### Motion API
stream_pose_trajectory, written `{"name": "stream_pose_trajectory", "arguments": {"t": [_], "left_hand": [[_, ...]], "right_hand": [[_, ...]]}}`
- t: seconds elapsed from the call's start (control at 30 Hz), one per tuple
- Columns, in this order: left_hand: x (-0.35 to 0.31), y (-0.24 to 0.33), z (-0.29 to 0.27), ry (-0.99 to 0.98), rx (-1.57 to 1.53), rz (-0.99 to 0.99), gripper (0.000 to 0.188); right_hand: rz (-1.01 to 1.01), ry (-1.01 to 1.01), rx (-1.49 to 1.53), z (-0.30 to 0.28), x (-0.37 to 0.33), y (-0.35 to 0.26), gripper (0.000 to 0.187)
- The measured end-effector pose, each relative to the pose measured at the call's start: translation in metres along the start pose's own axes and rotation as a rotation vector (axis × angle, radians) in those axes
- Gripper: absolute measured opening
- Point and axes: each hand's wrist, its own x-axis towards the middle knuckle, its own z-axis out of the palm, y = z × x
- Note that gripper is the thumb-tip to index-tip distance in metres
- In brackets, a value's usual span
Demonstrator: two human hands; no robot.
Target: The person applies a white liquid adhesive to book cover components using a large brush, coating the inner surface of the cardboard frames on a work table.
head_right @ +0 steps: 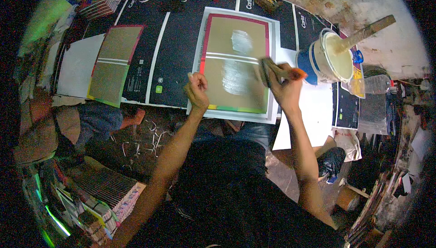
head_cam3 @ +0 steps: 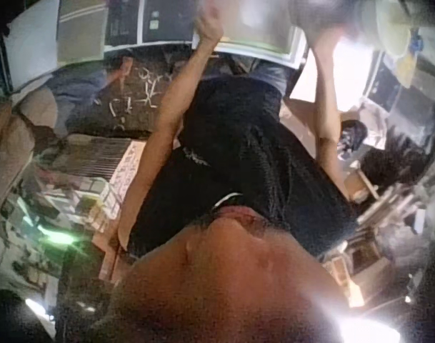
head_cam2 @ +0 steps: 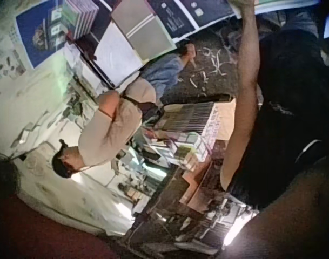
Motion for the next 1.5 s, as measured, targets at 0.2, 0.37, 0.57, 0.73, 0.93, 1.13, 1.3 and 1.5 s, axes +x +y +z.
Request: {"name": "stream_pose_trajectory", "arguments": {"t": [0.2,0.37,0.57,0.73,0.93,1.13,1.3,1.5], "left_hand": [[0.001,0.000,0.006,-0.028,0.049,-0.021,0.061],[0.001,0.008,0.005,-0.050,0.107,0.004,0.056],[0.005,0.001,-0.001,-0.060,0.036,-0.075,0.057],[0.006,0.011,0.004,-0.010,-0.135,-0.146,0.057],[-0.008,-0.001,0.013,0.023,0.124,-0.065,0.058],[-0.010,0.012,0.016,-0.007,0.226,-0.032,0.056],[-0.008,0.014,0.005,0.020,0.233,-0.040,0.055],[-0.009,0.004,0.014,0.032,0.235,-0.053,0.059]], "right_hand": [[-0.917,-0.522,-0.286,0.028,0.020,-0.016,0.029],[-0.948,-0.944,-0.532,-0.022,0.006,-0.026,0.030],[-0.804,-0.890,-0.536,-0.081,-0.013,-0.008,0.023],[-0.161,-0.102,0.117,-0.073,-0.039,-0.011,0.016],[0.223,0.052,0.427,0.051,-0.068,-0.010,0.017],[0.347,0.111,0.256,-0.001,-0.097,0.070,0.019],[0.326,0.137,0.262,-0.056,-0.076,0.060,0.019],[0.099,0.173,0.492,0.022,-0.011,0.003,0.021]]}}
